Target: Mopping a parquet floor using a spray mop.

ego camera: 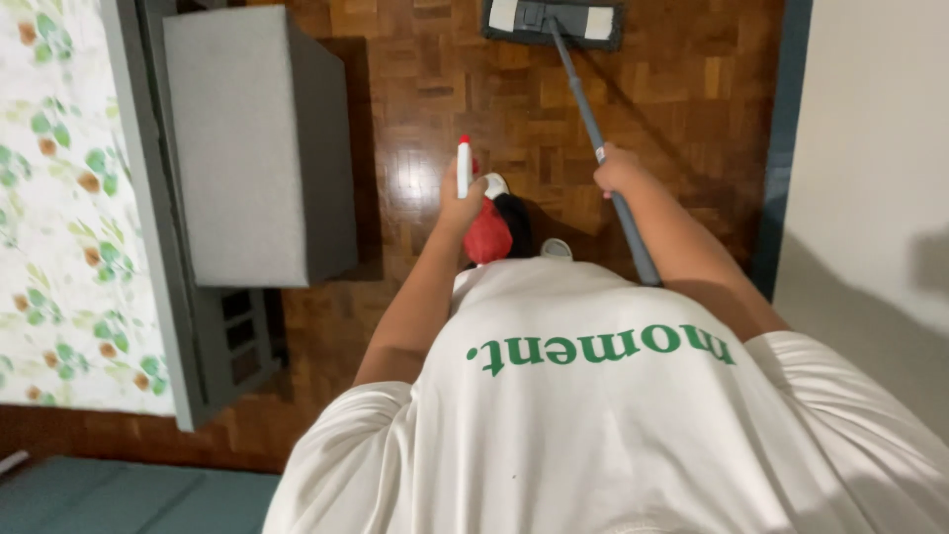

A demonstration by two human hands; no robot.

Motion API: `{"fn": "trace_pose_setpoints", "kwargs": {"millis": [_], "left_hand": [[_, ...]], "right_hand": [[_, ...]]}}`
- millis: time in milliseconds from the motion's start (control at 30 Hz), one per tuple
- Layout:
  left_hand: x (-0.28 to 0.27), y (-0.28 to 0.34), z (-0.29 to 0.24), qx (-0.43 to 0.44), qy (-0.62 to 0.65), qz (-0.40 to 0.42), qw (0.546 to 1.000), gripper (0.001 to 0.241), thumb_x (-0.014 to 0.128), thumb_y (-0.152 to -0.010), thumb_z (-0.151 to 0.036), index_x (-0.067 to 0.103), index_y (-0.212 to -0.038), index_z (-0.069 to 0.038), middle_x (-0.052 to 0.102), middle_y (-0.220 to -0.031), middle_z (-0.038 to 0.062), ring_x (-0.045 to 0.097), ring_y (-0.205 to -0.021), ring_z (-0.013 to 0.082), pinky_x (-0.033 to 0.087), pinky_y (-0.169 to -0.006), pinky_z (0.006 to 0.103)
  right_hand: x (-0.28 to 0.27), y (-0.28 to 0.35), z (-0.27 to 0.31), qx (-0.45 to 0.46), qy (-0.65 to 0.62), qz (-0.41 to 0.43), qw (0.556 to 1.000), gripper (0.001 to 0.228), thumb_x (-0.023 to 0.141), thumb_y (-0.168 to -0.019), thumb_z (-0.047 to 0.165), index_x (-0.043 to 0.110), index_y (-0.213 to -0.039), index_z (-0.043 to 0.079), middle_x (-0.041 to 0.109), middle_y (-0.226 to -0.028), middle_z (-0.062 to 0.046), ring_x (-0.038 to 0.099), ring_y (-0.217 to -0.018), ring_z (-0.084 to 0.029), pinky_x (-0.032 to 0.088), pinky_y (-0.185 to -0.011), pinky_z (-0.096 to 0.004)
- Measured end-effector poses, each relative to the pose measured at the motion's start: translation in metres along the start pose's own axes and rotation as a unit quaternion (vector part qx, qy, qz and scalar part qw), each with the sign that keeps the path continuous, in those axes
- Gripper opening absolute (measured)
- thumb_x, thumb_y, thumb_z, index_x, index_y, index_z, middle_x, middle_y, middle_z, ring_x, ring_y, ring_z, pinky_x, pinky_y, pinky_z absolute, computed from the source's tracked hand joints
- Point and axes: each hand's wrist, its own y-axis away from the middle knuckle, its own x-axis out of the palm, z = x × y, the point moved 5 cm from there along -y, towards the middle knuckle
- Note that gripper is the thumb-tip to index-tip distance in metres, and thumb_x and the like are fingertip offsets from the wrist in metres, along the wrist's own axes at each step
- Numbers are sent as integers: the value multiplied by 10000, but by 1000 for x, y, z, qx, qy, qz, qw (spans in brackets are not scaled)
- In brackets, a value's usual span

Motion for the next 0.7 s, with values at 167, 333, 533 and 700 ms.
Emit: {"fn": "trace_pose_setpoints", "kwargs": {"millis": [167,333,533,700], "left_hand": [[0,-91,8,59,-32,64,996,368,741,-725,-62,688,-1083,-125,668,-913,86,650,-882,217,530,-852,343],[-11,-151,9,97,-93,98,986,490,759,-716,-102,681,-1197,-160,652,-1012,151,664,-948,289,521,-848,383],[-21,-194,8,115,-88,116,983,495,727,-749,-72,671,-1238,-122,646,-1060,203,644,-1003,345,504,-897,429],[-25,-228,3,140,-45,98,984,332,695,-735,-38,671,-1065,-66,626,-904,156,630,-866,281,523,-842,404]], "right_hand": [[-36,-40,51,4,7,-3,1000,628,542,-852,40,477,-1476,18,734,-899,-138,727,-534,-258,623,-682,-404],[-65,-65,102,27,29,20,999,660,528,-860,15,420,-1510,-13,723,-951,-140,732,-545,-252,624,-652,-379],[-96,-102,130,49,-4,13,999,766,544,-829,-30,346,-1568,10,698,-995,-187,731,-585,-274,626,-670,-421],[-154,-158,157,60,28,16,998,813,583,-847,-45,288,-1601,23,725,-877,-175,735,-585,-308,605,-731,-474]]}}
